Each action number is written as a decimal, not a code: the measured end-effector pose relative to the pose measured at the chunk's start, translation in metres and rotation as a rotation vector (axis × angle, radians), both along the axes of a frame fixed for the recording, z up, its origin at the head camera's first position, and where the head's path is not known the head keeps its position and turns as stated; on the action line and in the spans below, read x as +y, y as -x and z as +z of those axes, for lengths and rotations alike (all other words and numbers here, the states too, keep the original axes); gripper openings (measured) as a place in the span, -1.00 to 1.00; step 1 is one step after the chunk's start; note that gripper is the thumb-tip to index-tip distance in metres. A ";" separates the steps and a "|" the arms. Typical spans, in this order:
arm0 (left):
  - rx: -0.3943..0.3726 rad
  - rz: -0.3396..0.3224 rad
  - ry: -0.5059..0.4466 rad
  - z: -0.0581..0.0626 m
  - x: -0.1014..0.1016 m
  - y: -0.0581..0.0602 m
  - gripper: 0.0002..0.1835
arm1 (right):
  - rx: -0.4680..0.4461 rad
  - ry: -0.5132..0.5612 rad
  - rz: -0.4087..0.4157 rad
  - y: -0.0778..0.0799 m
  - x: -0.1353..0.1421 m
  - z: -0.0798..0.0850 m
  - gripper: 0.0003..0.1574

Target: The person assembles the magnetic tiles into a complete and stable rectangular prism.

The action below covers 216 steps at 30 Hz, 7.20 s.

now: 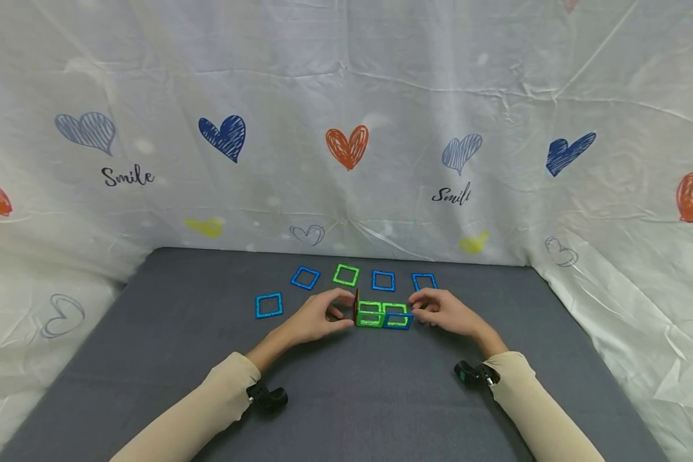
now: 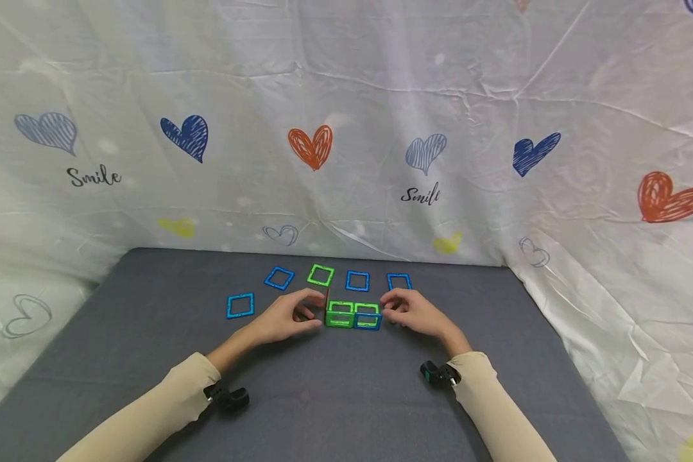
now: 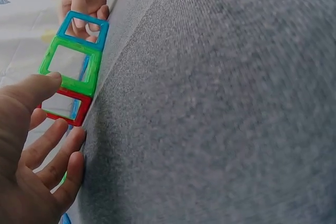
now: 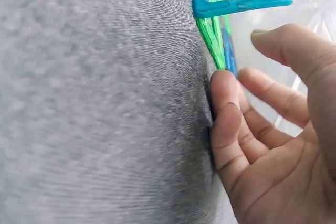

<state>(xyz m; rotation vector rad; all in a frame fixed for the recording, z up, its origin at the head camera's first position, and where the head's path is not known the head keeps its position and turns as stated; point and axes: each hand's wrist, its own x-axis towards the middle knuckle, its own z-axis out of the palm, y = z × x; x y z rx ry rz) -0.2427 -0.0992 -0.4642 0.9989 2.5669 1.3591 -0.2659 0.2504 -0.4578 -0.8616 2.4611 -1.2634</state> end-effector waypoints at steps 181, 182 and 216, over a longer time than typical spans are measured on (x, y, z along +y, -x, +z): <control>-0.210 0.186 -0.041 0.006 0.009 -0.008 -0.75 | -0.033 -0.047 0.130 -0.031 -0.023 0.007 -0.92; -0.209 0.186 -0.041 0.006 0.010 -0.007 -0.74 | -0.033 -0.045 0.132 -0.032 -0.022 0.006 -0.92; -0.210 0.162 -0.104 0.004 0.023 0.007 -0.70 | -0.009 0.004 0.121 -0.037 -0.015 0.003 -0.90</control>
